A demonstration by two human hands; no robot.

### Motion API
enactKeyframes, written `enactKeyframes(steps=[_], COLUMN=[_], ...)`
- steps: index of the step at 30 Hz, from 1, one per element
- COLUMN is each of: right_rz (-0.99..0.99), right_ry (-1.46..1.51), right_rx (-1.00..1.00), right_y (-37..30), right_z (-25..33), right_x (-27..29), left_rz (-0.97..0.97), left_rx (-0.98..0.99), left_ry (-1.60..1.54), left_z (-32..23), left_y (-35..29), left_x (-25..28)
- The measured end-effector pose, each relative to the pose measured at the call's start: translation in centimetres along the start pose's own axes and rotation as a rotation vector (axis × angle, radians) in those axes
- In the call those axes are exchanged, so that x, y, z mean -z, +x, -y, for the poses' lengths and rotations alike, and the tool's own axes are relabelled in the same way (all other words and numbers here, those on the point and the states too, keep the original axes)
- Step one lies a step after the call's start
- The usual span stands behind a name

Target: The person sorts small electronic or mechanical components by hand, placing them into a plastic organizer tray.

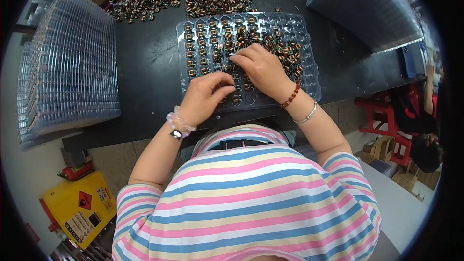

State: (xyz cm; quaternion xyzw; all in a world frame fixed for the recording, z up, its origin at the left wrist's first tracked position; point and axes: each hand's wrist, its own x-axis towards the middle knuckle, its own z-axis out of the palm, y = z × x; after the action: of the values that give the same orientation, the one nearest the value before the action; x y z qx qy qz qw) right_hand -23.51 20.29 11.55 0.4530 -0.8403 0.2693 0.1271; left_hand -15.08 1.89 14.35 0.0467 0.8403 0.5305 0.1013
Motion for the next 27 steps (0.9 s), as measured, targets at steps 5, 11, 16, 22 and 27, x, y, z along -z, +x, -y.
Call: enactKeyframes(steps=[5,11,16,22,27], right_rz=[-0.103,-0.123,-0.122,-0.312,-0.395], right_ry=[0.159,0.159,0.131,-0.218,0.522], right_rx=[-0.301,-0.327,-0.229,-0.503,-0.736], right_y=[-2.4,-4.9,-5.1,-10.9,-11.2], right_z=[-0.2,-0.7,-1.0,-6.5,-5.3], right_x=[2.0,2.9,4.9,7.1,4.7], left_rz=[-0.091,-0.298,-0.361,-0.307,-0.320], left_rx=[-0.299,-0.431,-0.476,-0.462,-0.469], left_ry=[0.143,0.487,0.616,0.544,0.606], left_z=[0.3,0.9,1.4,1.7,0.9], left_y=[0.5,0.1,0.1,0.1,0.2], left_x=[-4.3,-6.4,-6.7,-6.6,-6.6])
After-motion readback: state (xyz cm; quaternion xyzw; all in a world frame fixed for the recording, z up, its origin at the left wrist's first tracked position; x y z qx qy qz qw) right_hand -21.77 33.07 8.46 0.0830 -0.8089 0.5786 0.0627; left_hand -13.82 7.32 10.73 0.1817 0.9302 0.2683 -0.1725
